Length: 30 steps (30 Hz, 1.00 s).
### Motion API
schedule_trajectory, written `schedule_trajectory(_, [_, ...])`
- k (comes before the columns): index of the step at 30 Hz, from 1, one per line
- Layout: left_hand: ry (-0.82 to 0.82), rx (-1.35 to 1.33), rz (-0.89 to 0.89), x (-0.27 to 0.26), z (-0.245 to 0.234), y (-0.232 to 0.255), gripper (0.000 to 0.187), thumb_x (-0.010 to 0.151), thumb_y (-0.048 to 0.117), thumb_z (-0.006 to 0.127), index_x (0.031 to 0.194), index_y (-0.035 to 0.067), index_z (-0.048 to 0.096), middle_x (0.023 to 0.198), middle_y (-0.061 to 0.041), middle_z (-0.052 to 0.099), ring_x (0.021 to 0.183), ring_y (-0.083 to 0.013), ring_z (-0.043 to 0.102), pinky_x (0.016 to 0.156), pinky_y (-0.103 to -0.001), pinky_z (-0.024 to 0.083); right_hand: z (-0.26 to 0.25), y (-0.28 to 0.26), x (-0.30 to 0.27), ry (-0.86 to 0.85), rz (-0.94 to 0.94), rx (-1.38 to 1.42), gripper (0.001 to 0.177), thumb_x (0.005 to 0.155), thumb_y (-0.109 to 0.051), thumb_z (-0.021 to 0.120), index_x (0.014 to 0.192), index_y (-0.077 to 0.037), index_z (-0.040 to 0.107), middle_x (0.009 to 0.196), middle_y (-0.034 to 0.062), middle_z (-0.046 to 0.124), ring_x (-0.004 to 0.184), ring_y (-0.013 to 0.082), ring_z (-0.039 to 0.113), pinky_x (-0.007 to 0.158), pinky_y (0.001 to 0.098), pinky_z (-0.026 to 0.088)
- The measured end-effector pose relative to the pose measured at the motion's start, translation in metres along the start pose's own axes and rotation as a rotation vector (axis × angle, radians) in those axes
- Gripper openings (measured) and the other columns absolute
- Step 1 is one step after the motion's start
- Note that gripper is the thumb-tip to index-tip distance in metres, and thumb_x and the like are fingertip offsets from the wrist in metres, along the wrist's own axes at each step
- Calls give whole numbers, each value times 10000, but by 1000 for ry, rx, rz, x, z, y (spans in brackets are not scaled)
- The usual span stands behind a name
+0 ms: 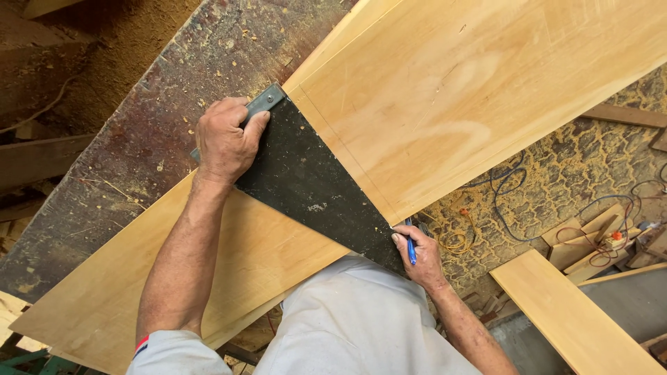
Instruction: The person marks straight guide lines on plywood boards using a triangular speed square and a blue marker. They reposition the square along the boards, align it against the edges, draw lines, and move between boards on the sawdust-covered workbench.
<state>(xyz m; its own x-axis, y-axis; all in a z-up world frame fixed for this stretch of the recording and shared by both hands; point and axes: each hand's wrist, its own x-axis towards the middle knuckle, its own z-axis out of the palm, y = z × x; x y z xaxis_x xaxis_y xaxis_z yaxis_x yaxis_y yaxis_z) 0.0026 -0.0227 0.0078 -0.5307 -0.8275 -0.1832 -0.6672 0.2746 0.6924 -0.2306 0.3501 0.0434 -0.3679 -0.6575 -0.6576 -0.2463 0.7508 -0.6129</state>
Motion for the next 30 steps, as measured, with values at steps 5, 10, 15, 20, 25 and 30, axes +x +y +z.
schedule_trajectory(5, [48,4,68,-7,12,-5,224,994,226,773,910,20,742,1056,-126,747,936,-279,693,833,-416,551,-3,-3,-5,19,-65,12,190,974,-201,692,1094,-58,729,874,36,751,694,90,666,618,252,537])
schedule_trajectory(10, [-6,394,84,-13,22,19,817,670,732,855,926,-26,687,1185,-212,573,1075,-355,528,917,-522,412,-14,34,-16,239,-87,-260,276,965,-200,673,1183,-38,723,814,94,708,650,132,644,522,266,555])
schedule_trajectory(15, [-27,416,29,-16,23,28,930,596,764,869,1021,-34,654,1303,-208,472,1197,-386,435,1008,-557,316,-28,-69,28,324,-441,-78,245,951,-70,632,1169,-5,723,879,105,693,756,161,651,651,291,556])
schedule_trajectory(20, [-43,370,-26,-14,18,31,899,593,739,881,1020,-19,658,1259,-188,481,1194,-373,442,1011,-554,319,7,-157,115,232,-689,23,176,887,11,725,1059,-9,691,943,156,719,850,265,724,759,353,575])
schedule_trajectory(25, [-44,359,-26,-13,19,30,939,561,754,876,1029,-31,663,1242,-184,490,1190,-361,447,1003,-545,320,31,-186,165,163,-856,-38,183,854,10,759,1022,-33,699,878,125,692,831,290,695,782,385,563])
schedule_trajectory(30, [-60,345,-54,-14,19,31,935,550,753,871,1028,-27,679,1239,-175,491,1188,-348,449,1008,-541,317,27,-202,166,132,-865,-103,156,857,4,764,991,-49,704,892,110,707,826,295,692,776,390,549])
